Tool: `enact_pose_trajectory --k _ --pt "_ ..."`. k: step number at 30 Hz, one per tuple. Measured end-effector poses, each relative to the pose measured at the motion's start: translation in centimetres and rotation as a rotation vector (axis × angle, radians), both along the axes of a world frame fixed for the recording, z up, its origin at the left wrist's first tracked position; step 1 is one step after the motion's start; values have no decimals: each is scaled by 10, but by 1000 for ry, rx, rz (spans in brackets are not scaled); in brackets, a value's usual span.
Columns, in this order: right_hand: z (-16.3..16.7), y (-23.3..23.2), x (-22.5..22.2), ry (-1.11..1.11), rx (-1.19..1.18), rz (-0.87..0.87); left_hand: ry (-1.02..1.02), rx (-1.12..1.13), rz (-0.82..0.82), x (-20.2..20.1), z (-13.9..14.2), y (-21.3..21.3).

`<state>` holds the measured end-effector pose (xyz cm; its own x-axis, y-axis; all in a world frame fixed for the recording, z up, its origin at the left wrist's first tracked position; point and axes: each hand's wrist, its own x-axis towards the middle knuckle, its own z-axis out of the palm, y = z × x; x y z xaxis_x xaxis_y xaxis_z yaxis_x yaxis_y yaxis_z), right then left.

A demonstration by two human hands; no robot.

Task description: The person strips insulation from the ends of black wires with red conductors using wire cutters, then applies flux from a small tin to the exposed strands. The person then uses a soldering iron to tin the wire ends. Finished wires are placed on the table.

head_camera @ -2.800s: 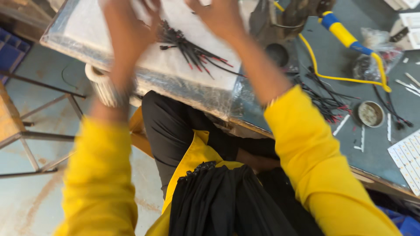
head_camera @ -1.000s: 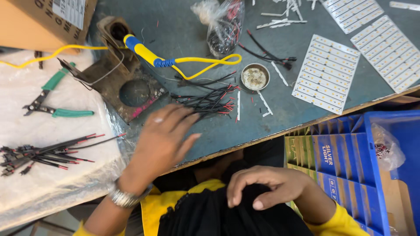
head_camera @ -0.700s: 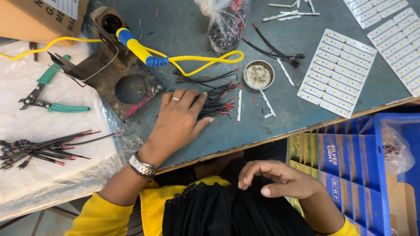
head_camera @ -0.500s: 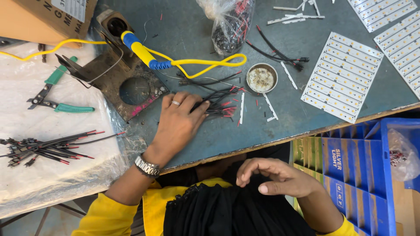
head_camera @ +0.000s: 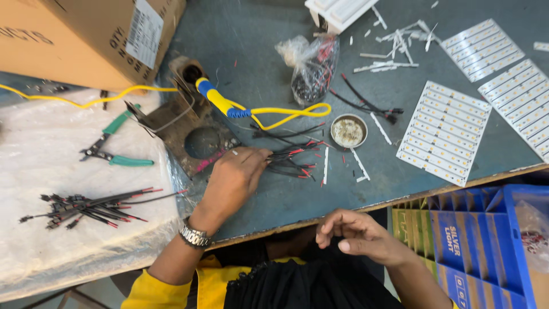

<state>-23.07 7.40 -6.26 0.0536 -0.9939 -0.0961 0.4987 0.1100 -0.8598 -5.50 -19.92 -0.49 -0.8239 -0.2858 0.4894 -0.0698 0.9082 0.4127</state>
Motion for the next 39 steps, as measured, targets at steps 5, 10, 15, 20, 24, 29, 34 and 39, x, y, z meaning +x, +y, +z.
enact_pose_trajectory --k 5,10,15,20,24,29,34,39 --pt "1 -35 17 22 -28 -286 54 616 53 0 20 7" --pt "9 -78 35 168 -50 -458 -29 1244 61 7 -2 50" --pt "6 -85 43 77 -48 -417 -44 1381 59 23 -34 82" --pt "-2 -83 45 158 -59 -499 40 1168 134 26 -36 95" --pt "-7 -79 44 174 -77 -512 205 707 164 25 -31 103" --pt "-4 -82 38 80 -111 -520 200 798 161 26 -35 105" --pt "18 -85 8 -163 -134 -679 191 1489 130 27 -47 105" --pt "13 -76 26 52 -76 -493 204 1640 152 26 -56 105"
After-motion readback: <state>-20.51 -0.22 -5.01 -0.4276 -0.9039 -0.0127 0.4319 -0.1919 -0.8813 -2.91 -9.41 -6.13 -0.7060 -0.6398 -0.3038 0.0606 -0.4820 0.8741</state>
